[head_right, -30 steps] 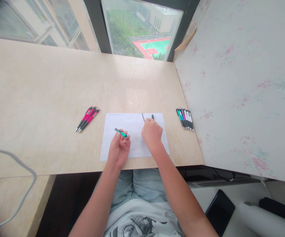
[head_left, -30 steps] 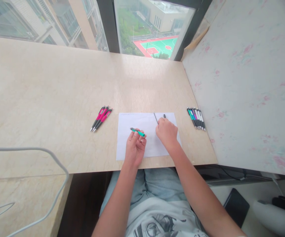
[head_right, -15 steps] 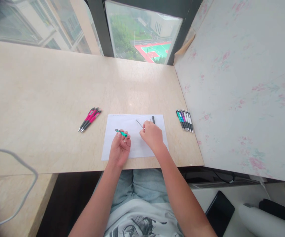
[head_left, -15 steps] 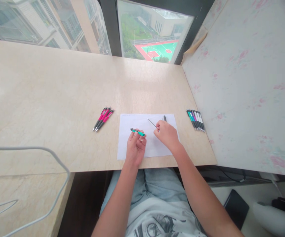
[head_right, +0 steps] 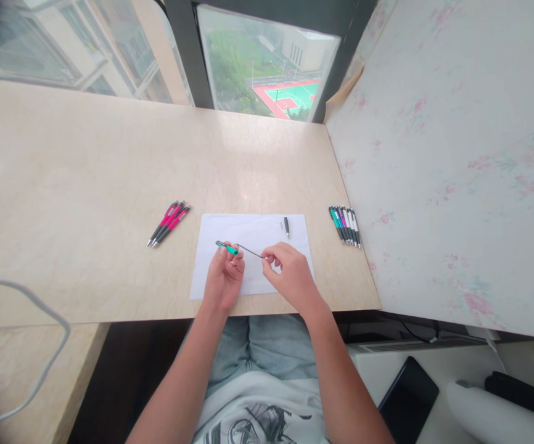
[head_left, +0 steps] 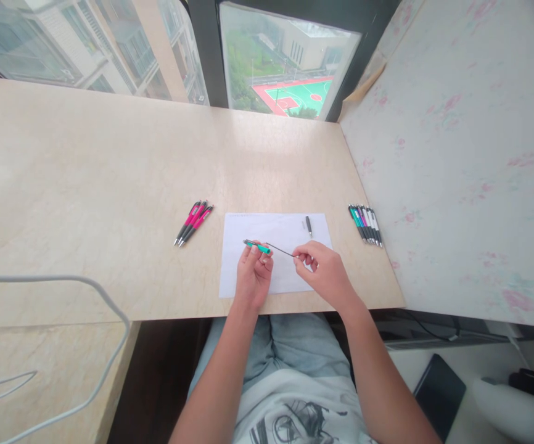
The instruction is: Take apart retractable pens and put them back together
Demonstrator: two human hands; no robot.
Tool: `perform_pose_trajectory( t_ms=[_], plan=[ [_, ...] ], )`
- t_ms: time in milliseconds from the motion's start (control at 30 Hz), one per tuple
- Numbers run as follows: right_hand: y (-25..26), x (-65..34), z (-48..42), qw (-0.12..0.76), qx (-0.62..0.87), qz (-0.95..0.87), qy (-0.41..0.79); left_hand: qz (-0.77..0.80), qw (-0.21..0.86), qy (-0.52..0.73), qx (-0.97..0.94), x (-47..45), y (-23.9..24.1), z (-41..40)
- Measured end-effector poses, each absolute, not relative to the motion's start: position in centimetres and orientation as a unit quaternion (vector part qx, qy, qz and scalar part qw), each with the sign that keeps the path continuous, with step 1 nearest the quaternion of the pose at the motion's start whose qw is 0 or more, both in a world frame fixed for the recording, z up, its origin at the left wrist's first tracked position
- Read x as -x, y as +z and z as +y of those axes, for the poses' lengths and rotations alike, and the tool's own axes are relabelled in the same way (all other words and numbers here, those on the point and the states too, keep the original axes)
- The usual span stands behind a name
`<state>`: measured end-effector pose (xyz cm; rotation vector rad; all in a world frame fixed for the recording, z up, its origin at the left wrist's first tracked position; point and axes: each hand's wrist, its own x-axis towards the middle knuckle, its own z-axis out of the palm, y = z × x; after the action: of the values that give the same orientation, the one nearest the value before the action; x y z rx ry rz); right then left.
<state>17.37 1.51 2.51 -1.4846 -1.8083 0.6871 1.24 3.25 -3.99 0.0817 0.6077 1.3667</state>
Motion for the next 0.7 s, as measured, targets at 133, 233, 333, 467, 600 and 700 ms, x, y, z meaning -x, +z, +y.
perform_pose_trajectory(
  t_ms=[133, 233, 333, 467, 600, 700],
  plan=[
    [3.0, -17.3, 0.9, 0.394, 0.57, -0.642, 0.328, 0.281, 0.728, 0.623, -0.046, -1.3, -3.9, 3.2],
    [3.0, -17.2, 0.3, 0.411, 0.574, -0.604, 0.369, 0.283, 0.727, 0.624, -0.055, -1.3, -3.8, 3.1],
    [2.6, -17.5, -0.4, 0.425, 0.59, -0.578, 0.371, 0.28, 0.724, 0.627, -0.054, -1.3, -3.9, 3.1],
    [2.4, -18.2, -1.1, 0.442, 0.608, -0.562, 0.345, 0.268, 0.727, 0.631, -0.045, -1.2, -4.1, 3.1],
    [3.0, -18.6, -1.4, 0.411, 0.613, -0.595, 0.318, 0.262, 0.728, 0.632, -0.042, -1.3, -4.1, 3.1],
    [3.8, -18.3, -1.3, 0.391, 0.607, -0.627, 0.293, 0.268, 0.729, 0.628, -0.055, -1.3, -4.0, 3.0]
  ],
)
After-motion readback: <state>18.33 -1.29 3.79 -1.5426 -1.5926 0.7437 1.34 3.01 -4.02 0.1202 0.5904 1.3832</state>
